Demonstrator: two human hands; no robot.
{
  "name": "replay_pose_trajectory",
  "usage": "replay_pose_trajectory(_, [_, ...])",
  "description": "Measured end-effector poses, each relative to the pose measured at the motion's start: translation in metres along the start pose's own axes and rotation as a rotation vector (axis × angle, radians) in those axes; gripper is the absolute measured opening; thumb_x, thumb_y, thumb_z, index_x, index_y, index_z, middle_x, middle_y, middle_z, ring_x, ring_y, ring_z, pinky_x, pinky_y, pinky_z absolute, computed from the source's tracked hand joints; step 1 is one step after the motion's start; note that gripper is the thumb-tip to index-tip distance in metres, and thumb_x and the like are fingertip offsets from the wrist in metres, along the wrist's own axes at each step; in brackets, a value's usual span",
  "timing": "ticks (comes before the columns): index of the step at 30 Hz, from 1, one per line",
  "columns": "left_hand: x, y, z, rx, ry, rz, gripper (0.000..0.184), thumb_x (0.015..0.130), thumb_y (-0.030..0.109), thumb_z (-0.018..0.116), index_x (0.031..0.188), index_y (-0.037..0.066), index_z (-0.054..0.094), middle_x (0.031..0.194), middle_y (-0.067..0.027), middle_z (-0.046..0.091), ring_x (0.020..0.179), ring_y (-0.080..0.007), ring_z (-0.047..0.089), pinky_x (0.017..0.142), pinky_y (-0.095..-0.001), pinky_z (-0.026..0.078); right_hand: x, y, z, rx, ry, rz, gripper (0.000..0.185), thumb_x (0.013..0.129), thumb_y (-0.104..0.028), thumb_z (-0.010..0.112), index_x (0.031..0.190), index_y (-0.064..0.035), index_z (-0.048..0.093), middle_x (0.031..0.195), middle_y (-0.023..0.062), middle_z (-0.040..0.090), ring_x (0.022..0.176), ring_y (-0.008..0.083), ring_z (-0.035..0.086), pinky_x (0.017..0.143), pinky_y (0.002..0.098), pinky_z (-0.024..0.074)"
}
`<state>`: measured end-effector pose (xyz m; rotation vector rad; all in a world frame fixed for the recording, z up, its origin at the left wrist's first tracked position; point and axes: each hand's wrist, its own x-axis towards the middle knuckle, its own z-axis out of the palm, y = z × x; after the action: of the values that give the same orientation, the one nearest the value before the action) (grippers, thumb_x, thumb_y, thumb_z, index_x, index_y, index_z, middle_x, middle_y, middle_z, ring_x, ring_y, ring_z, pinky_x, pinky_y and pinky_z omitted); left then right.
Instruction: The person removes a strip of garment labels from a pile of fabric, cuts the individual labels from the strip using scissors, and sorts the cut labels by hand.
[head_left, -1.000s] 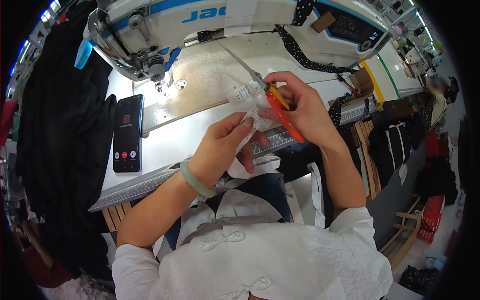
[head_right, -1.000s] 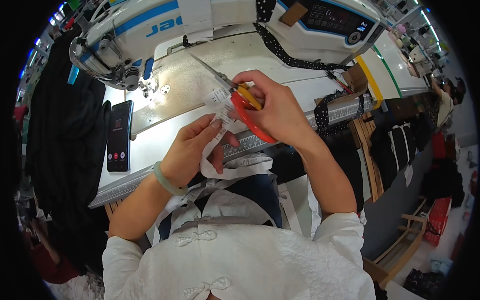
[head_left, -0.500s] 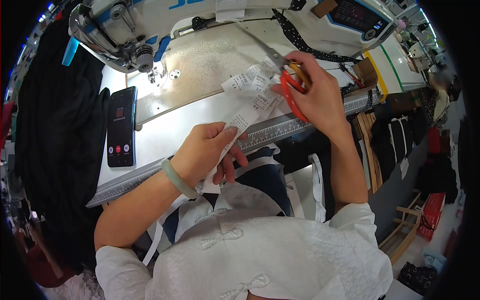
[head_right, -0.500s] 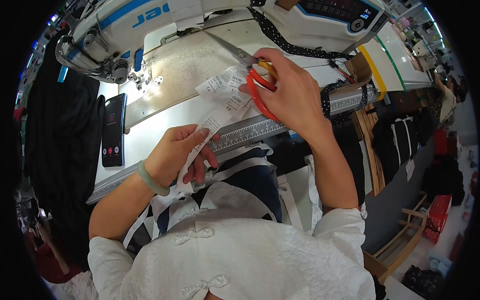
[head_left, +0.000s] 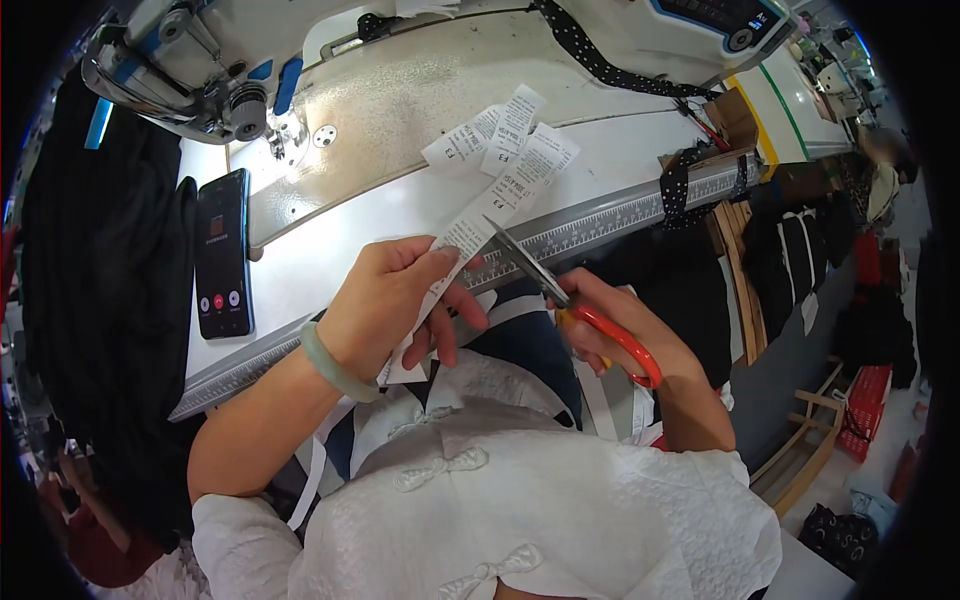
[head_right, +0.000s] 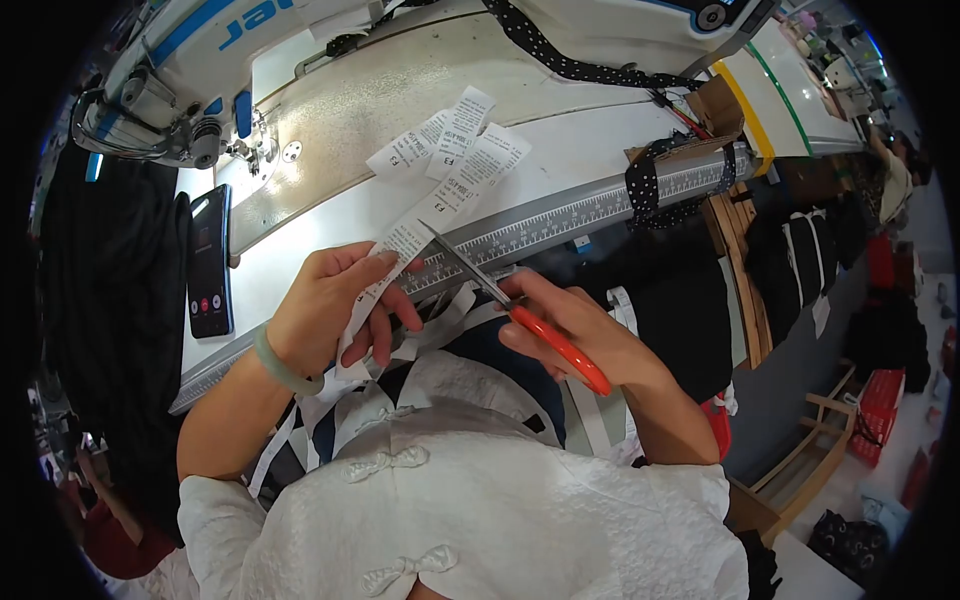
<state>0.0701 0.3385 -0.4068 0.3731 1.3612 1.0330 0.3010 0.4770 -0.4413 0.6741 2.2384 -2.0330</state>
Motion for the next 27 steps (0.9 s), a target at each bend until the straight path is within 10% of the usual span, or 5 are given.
replay_pose_trajectory(27, [-0.003,-0.006,0.000,0.050,0.006,0.049,0.037,0.103,0.025,0.042,0.118,-0.006,0.057,0.075,-0.0179,0.067,0.045,-0.0184,0.062,0.030,-0.0224,0.037,0.013,-0.009,0.000,0.253,0.113,0.117,0.028,0.093,-0.020,0.067,0.110,-0.0016,0.053,0.054,-0.0025,0.051,0.034,0.0042,0.044,0.032,0.0206,0.0304])
